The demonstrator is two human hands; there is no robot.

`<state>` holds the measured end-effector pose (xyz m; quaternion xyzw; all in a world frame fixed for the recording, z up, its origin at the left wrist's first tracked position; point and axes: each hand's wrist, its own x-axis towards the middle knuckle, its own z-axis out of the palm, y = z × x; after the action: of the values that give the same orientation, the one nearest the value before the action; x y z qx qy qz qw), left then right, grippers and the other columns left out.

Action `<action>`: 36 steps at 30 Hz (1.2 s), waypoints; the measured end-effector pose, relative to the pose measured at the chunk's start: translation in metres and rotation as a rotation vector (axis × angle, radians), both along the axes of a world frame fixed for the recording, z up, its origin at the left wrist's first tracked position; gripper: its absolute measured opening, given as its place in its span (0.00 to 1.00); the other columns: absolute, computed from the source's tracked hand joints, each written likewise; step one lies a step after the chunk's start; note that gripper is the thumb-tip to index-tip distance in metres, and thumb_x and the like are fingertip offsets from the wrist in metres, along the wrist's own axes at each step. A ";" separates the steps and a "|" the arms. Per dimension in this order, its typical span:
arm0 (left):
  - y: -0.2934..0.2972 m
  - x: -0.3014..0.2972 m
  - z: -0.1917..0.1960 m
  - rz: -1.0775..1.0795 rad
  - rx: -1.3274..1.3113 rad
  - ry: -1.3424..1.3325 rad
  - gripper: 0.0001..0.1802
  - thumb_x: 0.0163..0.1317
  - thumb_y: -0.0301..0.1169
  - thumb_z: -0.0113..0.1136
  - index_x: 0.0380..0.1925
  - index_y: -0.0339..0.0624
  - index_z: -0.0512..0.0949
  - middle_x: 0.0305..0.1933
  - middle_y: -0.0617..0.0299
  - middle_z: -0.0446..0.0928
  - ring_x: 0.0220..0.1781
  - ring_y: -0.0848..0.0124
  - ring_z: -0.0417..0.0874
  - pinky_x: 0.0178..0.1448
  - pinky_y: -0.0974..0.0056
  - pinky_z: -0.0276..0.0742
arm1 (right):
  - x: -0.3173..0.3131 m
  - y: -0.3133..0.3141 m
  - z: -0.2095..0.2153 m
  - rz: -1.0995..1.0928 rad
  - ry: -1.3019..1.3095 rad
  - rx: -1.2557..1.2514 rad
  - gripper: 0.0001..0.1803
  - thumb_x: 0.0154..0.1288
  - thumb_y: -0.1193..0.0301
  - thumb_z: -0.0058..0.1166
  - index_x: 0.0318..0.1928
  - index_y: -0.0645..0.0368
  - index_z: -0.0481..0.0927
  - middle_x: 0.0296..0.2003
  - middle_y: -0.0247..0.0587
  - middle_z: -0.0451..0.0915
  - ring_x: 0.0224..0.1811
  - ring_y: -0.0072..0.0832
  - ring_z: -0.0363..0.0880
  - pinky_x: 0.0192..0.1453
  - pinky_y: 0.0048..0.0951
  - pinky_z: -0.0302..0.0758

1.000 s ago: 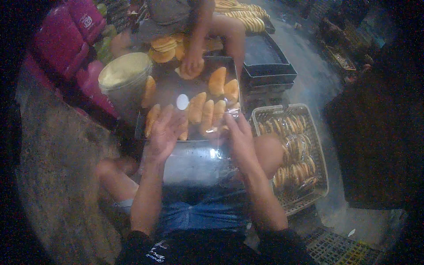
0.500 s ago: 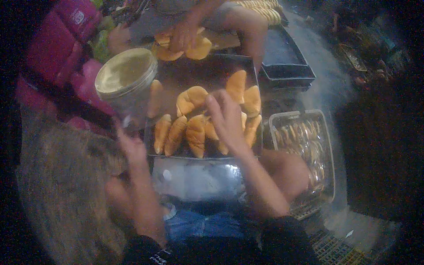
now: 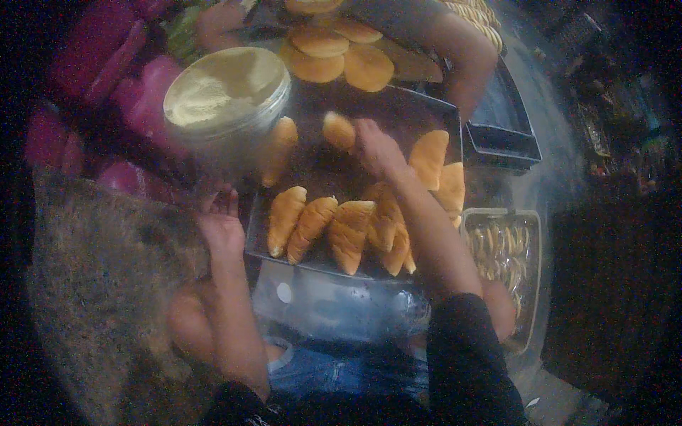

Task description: The person sits on the floor and repeatedly picks up buns, opens them, spreads a white paste inside, and places them into a plastic basket. The person works alongside another person who is also preparing buns.

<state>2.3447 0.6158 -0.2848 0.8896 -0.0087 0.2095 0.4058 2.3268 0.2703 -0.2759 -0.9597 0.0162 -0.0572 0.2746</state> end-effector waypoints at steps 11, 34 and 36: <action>-0.012 -0.016 0.013 0.046 -1.323 0.157 0.38 0.74 0.65 0.32 0.66 0.49 0.68 0.67 0.59 0.71 0.57 0.59 0.79 0.57 0.55 0.78 | -0.031 -0.021 0.041 -0.001 -0.074 -0.431 0.19 0.57 0.62 0.61 0.45 0.61 0.78 0.44 0.52 0.82 0.54 0.51 0.76 0.63 0.53 0.68; -0.069 -0.075 0.021 -1.365 -1.549 0.631 0.35 0.72 0.55 0.48 0.68 0.42 0.66 0.64 0.54 0.71 0.61 0.64 0.74 0.56 0.58 0.82 | -0.171 0.056 0.139 -0.461 -0.288 0.586 0.37 0.64 0.56 0.64 0.66 0.64 0.69 0.54 0.48 0.78 0.55 0.36 0.78 0.60 0.35 0.75; -0.079 -0.088 0.027 -1.346 -2.192 1.262 0.34 0.71 0.51 0.53 0.71 0.46 0.62 0.65 0.54 0.70 0.62 0.64 0.74 0.61 0.59 0.78 | -0.182 0.065 0.137 -0.372 -0.283 0.736 0.35 0.64 0.55 0.61 0.64 0.66 0.70 0.57 0.54 0.75 0.59 0.42 0.76 0.63 0.41 0.74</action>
<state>2.2570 0.5371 -0.2582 -0.0977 -0.0794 -0.5415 0.8313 2.1450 0.3354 -0.1385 -0.7614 0.1705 -0.2271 0.5827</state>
